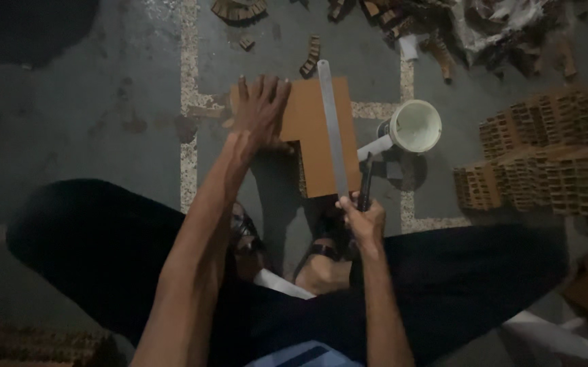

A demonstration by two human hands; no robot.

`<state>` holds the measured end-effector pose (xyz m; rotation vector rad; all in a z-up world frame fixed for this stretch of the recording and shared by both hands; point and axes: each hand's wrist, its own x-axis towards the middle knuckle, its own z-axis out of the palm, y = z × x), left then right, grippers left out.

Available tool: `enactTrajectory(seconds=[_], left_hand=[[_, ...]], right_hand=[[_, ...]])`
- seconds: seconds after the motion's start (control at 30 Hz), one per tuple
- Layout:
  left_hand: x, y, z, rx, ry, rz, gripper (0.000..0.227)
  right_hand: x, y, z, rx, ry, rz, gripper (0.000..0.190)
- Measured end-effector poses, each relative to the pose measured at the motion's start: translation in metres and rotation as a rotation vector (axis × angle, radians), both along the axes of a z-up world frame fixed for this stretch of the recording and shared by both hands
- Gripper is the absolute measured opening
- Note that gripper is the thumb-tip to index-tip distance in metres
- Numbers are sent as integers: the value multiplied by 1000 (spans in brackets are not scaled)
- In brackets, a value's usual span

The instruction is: The person sits on the floor and uses a ruler and utility knife to cut a piece of cardboard into smaller sections. The person repeatedly measures, scores, and separates the cardboard, then breaks the cut sections apart by hand.

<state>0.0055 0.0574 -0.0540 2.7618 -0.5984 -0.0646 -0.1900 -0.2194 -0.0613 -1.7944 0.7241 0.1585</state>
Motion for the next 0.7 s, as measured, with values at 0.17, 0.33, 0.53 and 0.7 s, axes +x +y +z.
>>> enactTrajectory(seconds=[0.17,0.33,0.53,0.7], left_hand=[[-6,4,-20,-166,-300,-10,118],[-3,5,-13,-33,-217,-3,120],[-7,3,-3,-28,-145,12,136],[-6,2,0,-2,-181,21,132]], right_hand=[[-1,14,43,-702,-37,109,46],[48,48,69,-546,-445,378,45],[129,82,44,-663,-559,537,32],[160,88,35,-680,-387,496,44]])
